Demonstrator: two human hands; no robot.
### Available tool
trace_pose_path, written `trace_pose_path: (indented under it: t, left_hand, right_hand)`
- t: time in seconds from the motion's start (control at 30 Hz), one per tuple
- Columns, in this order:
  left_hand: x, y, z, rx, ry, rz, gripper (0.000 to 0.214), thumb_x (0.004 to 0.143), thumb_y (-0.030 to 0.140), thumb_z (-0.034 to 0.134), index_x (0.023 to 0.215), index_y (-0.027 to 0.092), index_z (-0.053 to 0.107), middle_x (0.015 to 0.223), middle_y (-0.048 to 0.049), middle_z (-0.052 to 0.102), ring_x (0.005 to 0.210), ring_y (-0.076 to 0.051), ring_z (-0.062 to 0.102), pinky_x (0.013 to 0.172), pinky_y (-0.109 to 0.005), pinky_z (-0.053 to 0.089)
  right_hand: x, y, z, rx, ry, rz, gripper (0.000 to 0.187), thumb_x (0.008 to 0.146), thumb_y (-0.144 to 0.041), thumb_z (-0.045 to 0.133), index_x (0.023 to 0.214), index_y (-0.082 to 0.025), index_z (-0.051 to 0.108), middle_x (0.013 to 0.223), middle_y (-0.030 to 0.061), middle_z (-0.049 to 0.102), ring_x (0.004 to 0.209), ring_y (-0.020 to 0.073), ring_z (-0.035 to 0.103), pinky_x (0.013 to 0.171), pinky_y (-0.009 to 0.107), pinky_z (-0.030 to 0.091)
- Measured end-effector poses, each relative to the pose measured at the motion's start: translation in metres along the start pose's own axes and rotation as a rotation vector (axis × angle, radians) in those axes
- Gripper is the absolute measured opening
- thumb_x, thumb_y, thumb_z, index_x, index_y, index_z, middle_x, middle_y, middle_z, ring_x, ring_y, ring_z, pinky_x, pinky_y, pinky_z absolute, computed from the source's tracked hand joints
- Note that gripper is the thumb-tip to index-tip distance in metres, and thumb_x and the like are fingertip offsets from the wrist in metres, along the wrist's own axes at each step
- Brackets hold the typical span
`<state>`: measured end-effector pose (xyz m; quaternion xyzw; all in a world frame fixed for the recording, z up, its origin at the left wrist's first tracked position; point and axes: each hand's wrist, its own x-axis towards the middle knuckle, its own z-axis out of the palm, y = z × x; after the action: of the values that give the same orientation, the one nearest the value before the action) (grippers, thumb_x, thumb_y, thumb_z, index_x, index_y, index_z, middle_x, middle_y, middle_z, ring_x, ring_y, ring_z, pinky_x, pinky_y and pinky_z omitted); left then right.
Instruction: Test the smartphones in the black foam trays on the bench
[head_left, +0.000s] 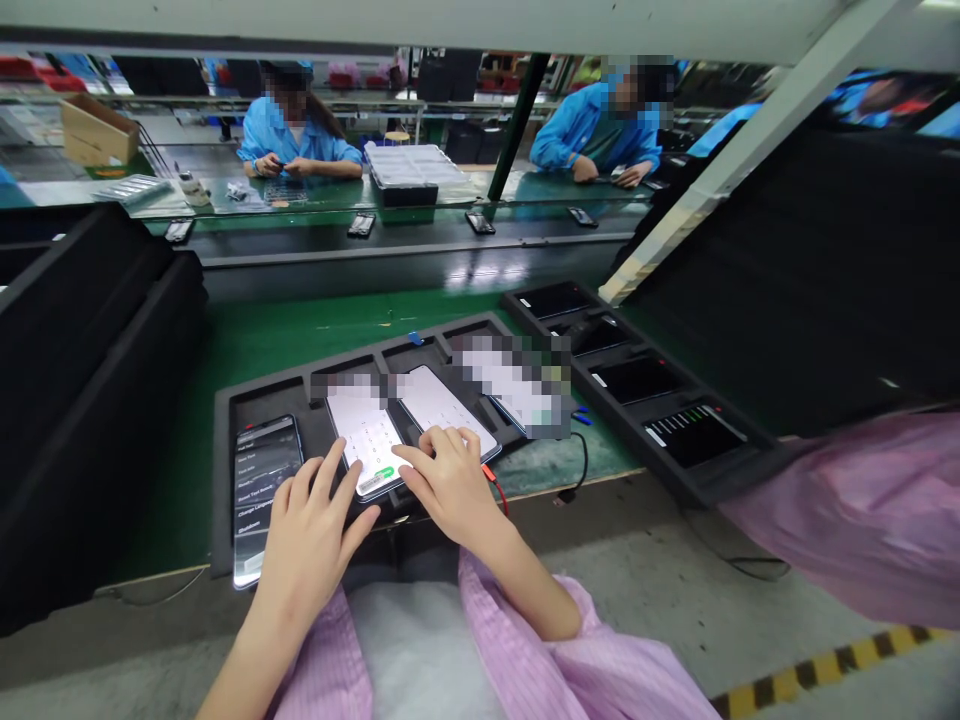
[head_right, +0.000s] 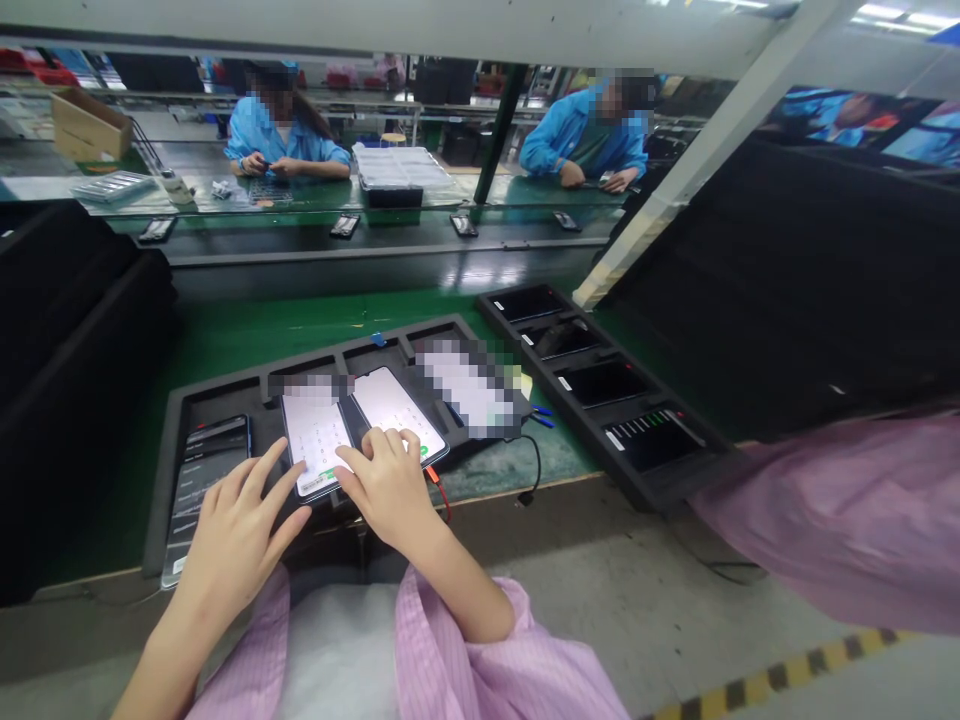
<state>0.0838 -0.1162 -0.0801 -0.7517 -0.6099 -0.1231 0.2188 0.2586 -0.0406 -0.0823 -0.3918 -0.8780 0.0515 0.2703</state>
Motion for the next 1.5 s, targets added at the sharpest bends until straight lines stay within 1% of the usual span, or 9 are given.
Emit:
trace_pose_path:
  t: [0.2, 0.3, 0.47, 0.63, 0.8, 0.97, 1.13, 1.33, 1.5]
  left_hand:
    - [0.000, -0.001, -0.004, 0.011, 0.016, -0.023, 0.037, 0.092, 0.036, 0.035, 0.110, 0.016, 0.061, 0.127, -0.0123, 0.052, 0.100, -0.028, 0.050, 0.076, -0.038, 0.042]
    - [0.001, 0.002, -0.006, 0.006, 0.022, -0.032, 0.037, 0.092, 0.034, 0.034, 0.108, 0.017, 0.062, 0.125, -0.0122, 0.053, 0.100, -0.028, 0.050, 0.076, -0.038, 0.042]
    - [0.001, 0.007, -0.006, 0.011, 0.030, -0.010, 0.034, 0.091, 0.033, 0.038, 0.108, 0.016, 0.062, 0.122, -0.0133, 0.055, 0.099, -0.029, 0.050, 0.075, -0.039, 0.041]
    - [0.000, 0.011, -0.005, -0.014, 0.046, -0.041, 0.031, 0.090, 0.032, 0.042, 0.107, 0.016, 0.062, 0.122, -0.0129, 0.055, 0.100, -0.029, 0.050, 0.076, -0.038, 0.041]
    - [0.001, 0.012, -0.004, 0.008, 0.037, -0.093, 0.031, 0.089, 0.033, 0.043, 0.107, 0.017, 0.063, 0.122, -0.0121, 0.055, 0.100, -0.029, 0.051, 0.074, -0.039, 0.041]
    - [0.001, 0.012, -0.004, 0.007, 0.025, -0.099, 0.032, 0.089, 0.033, 0.043, 0.108, 0.016, 0.062, 0.123, -0.0122, 0.054, 0.100, -0.030, 0.050, 0.074, -0.040, 0.041]
    - [0.000, 0.013, -0.004, 0.025, 0.026, -0.091, 0.033, 0.090, 0.034, 0.041, 0.108, 0.017, 0.062, 0.123, -0.0123, 0.055, 0.101, -0.029, 0.050, 0.076, -0.040, 0.040]
    - [0.000, 0.013, -0.002, -0.005, -0.020, -0.071, 0.031, 0.089, 0.034, 0.042, 0.105, 0.019, 0.063, 0.125, -0.0125, 0.054, 0.102, -0.030, 0.051, 0.078, -0.042, 0.038]
    - [0.000, 0.010, -0.002, 0.006, 0.020, -0.065, 0.034, 0.089, 0.035, 0.042, 0.112, 0.017, 0.060, 0.125, -0.0125, 0.054, 0.102, -0.029, 0.051, 0.077, -0.041, 0.038]
  right_hand:
    - [0.006, 0.002, 0.000, -0.023, -0.044, 0.035, 0.041, 0.096, -0.037, 0.027, 0.103, -0.023, 0.065, 0.085, 0.0060, 0.053, 0.082, 0.0187, 0.044, 0.082, 0.035, 0.028]
    - [0.016, 0.001, 0.001, -0.088, -0.076, 0.071, 0.037, 0.095, -0.037, 0.031, 0.110, -0.024, 0.063, 0.092, 0.0084, 0.054, 0.088, 0.0212, 0.044, 0.088, 0.040, 0.028]
    - [0.033, -0.004, 0.013, -0.183, -0.137, 0.088, 0.037, 0.093, -0.041, 0.036, 0.116, -0.024, 0.060, 0.108, 0.0126, 0.053, 0.101, 0.0247, 0.044, 0.098, 0.048, 0.024]
    - [0.029, -0.005, 0.009, -0.143, -0.095, 0.150, 0.038, 0.093, -0.041, 0.035, 0.115, -0.023, 0.061, 0.119, 0.0150, 0.049, 0.107, 0.0267, 0.042, 0.095, 0.047, 0.030]
    - [0.010, -0.003, -0.005, -0.031, -0.068, 0.139, 0.036, 0.094, -0.038, 0.034, 0.110, -0.024, 0.063, 0.112, 0.0125, 0.051, 0.105, 0.0251, 0.043, 0.089, 0.042, 0.035]
    - [-0.002, -0.003, -0.005, 0.028, -0.095, 0.107, 0.034, 0.094, -0.038, 0.036, 0.100, -0.025, 0.067, 0.107, 0.0104, 0.053, 0.102, 0.0232, 0.045, 0.087, 0.039, 0.035]
    - [-0.004, -0.004, -0.003, 0.041, -0.061, 0.112, 0.034, 0.094, -0.037, 0.036, 0.101, -0.024, 0.066, 0.105, 0.0097, 0.054, 0.101, 0.0221, 0.046, 0.084, 0.037, 0.035]
    - [-0.003, -0.004, -0.004, 0.045, -0.040, 0.104, 0.033, 0.094, -0.036, 0.036, 0.104, -0.025, 0.065, 0.103, 0.0086, 0.054, 0.099, 0.0214, 0.046, 0.083, 0.036, 0.035]
    - [-0.001, -0.002, 0.000, 0.021, -0.071, 0.113, 0.033, 0.094, -0.037, 0.037, 0.100, -0.024, 0.067, 0.104, 0.0101, 0.054, 0.101, 0.0229, 0.046, 0.084, 0.038, 0.035]
